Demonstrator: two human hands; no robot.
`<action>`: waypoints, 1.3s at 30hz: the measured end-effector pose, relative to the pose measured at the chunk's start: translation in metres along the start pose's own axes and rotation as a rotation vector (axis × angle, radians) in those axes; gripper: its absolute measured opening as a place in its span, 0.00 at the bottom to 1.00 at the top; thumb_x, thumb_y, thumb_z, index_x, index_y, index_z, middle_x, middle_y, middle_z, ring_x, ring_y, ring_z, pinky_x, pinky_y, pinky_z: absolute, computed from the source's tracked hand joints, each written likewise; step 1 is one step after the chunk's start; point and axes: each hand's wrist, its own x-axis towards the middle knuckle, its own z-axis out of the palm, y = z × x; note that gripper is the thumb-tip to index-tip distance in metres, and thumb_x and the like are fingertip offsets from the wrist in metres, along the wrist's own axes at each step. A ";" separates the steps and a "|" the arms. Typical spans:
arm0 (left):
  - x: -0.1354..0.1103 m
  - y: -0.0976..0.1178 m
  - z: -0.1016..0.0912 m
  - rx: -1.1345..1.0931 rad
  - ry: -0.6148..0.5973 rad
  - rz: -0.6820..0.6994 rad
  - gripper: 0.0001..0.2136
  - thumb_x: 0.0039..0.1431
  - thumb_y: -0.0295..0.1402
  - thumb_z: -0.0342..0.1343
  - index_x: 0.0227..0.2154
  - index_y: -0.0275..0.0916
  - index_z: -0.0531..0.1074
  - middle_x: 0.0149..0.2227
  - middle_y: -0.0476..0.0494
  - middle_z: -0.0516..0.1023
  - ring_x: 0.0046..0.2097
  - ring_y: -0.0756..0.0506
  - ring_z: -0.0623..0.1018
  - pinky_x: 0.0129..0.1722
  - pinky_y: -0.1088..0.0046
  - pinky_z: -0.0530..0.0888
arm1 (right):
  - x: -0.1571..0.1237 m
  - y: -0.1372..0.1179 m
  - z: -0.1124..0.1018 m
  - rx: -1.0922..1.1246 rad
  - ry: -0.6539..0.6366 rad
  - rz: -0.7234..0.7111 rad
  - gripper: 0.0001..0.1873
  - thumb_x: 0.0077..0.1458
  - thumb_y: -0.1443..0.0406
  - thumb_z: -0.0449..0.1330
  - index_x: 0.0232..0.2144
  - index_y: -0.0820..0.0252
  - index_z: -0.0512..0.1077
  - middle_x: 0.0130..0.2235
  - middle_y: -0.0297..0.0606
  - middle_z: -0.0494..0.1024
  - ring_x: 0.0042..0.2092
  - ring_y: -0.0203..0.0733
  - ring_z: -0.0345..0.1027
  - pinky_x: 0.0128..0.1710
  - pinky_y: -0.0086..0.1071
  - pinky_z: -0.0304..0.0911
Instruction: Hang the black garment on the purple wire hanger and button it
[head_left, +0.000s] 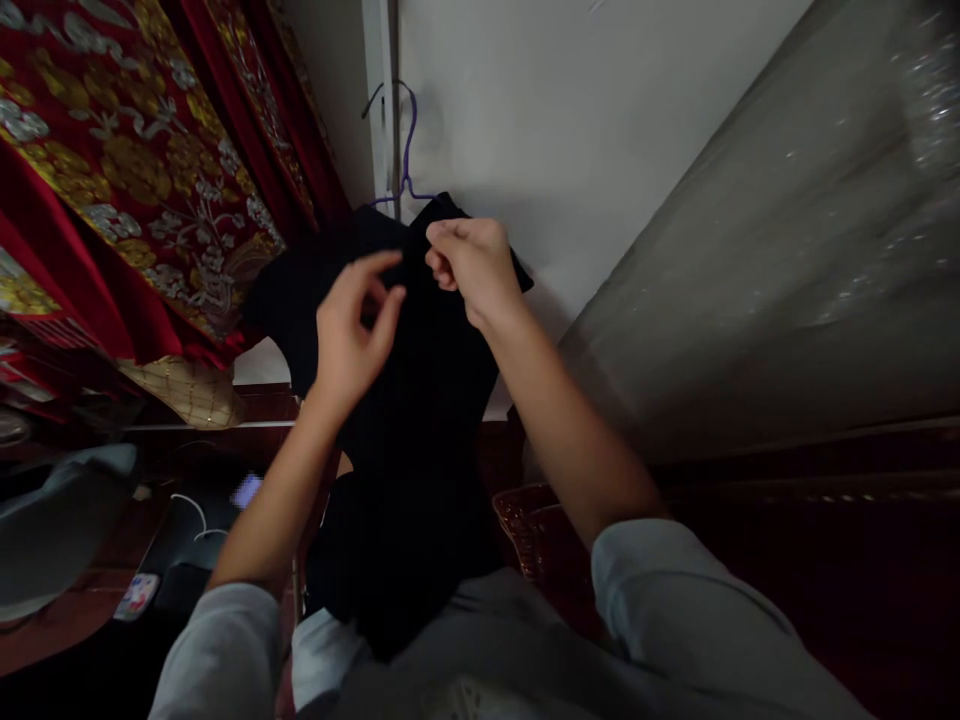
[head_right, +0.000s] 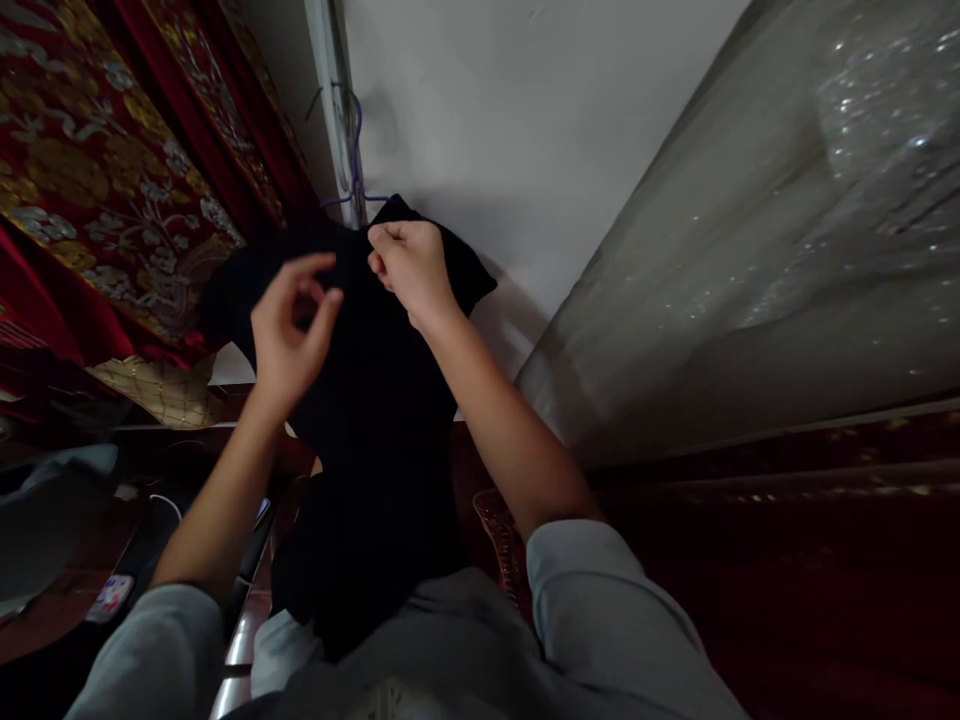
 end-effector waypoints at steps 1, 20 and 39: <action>0.021 -0.009 0.003 0.024 -0.010 0.053 0.12 0.71 0.42 0.60 0.52 0.43 0.75 0.38 0.45 0.76 0.43 0.44 0.80 0.46 0.66 0.76 | -0.002 -0.004 0.001 0.076 -0.023 0.089 0.18 0.69 0.56 0.61 0.29 0.59 0.65 0.23 0.27 0.63 0.21 0.27 0.57 0.20 0.22 0.52; 0.049 -0.046 0.016 0.105 -0.067 0.123 0.11 0.72 0.42 0.57 0.39 0.41 0.73 0.41 0.41 0.78 0.47 0.41 0.79 0.51 0.62 0.75 | -0.028 0.023 0.033 0.211 0.049 0.197 0.18 0.67 0.62 0.61 0.27 0.56 0.59 0.21 0.24 0.56 0.20 0.25 0.48 0.18 0.22 0.44; 0.067 -0.040 -0.024 0.060 0.177 0.146 0.15 0.75 0.48 0.52 0.41 0.40 0.73 0.42 0.43 0.77 0.46 0.46 0.73 0.53 0.65 0.70 | -0.047 0.056 0.038 0.014 0.114 0.148 0.08 0.64 0.64 0.60 0.31 0.58 0.70 0.22 0.27 0.64 0.23 0.31 0.55 0.23 0.28 0.49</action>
